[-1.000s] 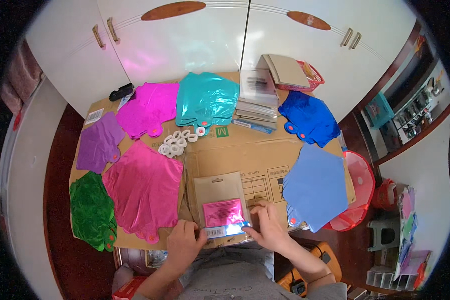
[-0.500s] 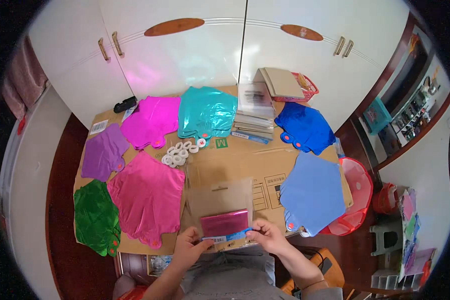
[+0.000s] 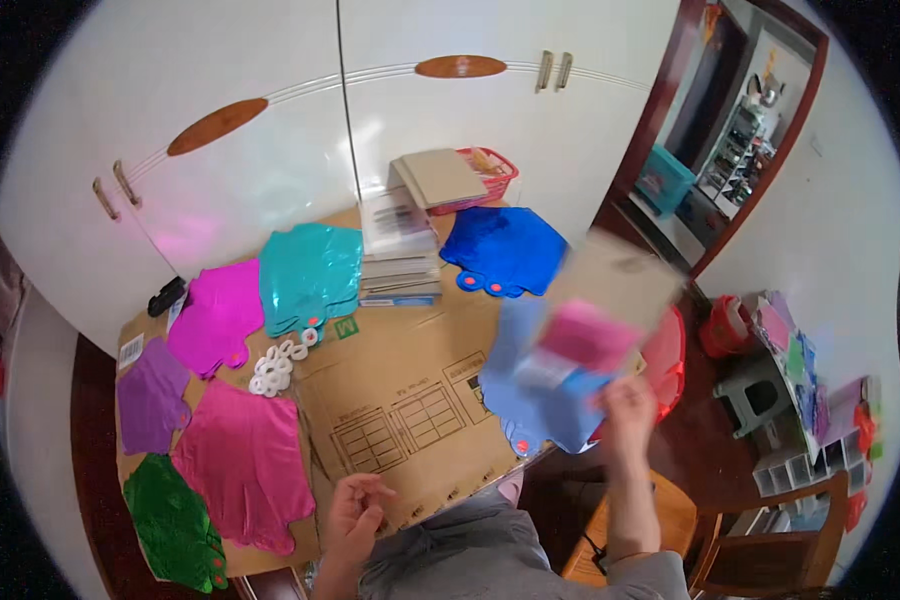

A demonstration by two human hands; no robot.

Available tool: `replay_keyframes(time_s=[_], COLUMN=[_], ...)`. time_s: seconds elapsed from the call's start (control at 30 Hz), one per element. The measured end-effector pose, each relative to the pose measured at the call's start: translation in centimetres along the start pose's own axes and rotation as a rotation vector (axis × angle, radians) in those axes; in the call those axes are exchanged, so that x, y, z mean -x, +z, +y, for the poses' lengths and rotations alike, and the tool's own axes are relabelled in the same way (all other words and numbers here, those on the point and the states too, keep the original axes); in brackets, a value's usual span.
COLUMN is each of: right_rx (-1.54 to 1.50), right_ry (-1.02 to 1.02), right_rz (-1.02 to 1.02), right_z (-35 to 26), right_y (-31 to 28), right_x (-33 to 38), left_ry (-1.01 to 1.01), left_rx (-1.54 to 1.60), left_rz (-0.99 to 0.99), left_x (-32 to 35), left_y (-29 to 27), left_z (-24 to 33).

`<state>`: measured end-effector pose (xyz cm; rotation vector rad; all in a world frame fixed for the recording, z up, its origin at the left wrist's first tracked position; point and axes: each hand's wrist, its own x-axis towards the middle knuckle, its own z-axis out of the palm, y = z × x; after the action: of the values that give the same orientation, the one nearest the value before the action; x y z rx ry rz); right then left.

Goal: Folding and packing colorful plastic sheets into cardboard envelopes.

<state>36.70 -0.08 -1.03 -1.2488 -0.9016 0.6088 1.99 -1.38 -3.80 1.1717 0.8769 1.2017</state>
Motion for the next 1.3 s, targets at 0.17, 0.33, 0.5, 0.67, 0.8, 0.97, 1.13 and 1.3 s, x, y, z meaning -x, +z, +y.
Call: replay_keyframes(time_s=[0.17, 0.33, 0.5, 0.67, 0.8, 0.97, 1.13, 1.3], right_rx=[0.609, 0.955, 1.334, 1.409, 0.446, -0.454, -1.097, -1.333], right_ry=[-0.307, 0.222, 0.233, 0.050, -0.146, -0.245, -0.297, -0.287], right_rz=[0.569, 0.278, -0.063, 0.081, 0.072, -0.939, -1.652, -1.582], right_z=[5.2, 13.5, 19.6, 14.3, 0.3, -7.3, -8.0, -7.2], right_y=[-17.4, -24.4, -23.3, -17.9, -7.1, 6.2, 15.5, 16.8], right_x=[-8.6, -9.1, -7.6, -7.9, -2.5, 5.9, 8.7, 13.7], left_ry=[-0.092, -0.168, -0.129, 0.062, -0.361, -0.375, -0.202, -1.005], left_rx=[-0.281, -0.236, -0.632, -0.610, -0.708, -1.103, -1.523, -1.401], left_rz=[-0.134, -0.166, -0.398, -0.520, -0.187, 0.184, 0.411, 0.225], left_x=[1.5, 3.2, 3.4, 7.1, 11.3, 16.3, 20.2, 27.4], left_y=[-1.0, -1.1, -1.0, -3.6, -7.6, -15.7, -20.6, -25.6], left_z=[0.7, -0.1, 1.9, -0.3, -3.2, -10.0, -19.2, -34.2])
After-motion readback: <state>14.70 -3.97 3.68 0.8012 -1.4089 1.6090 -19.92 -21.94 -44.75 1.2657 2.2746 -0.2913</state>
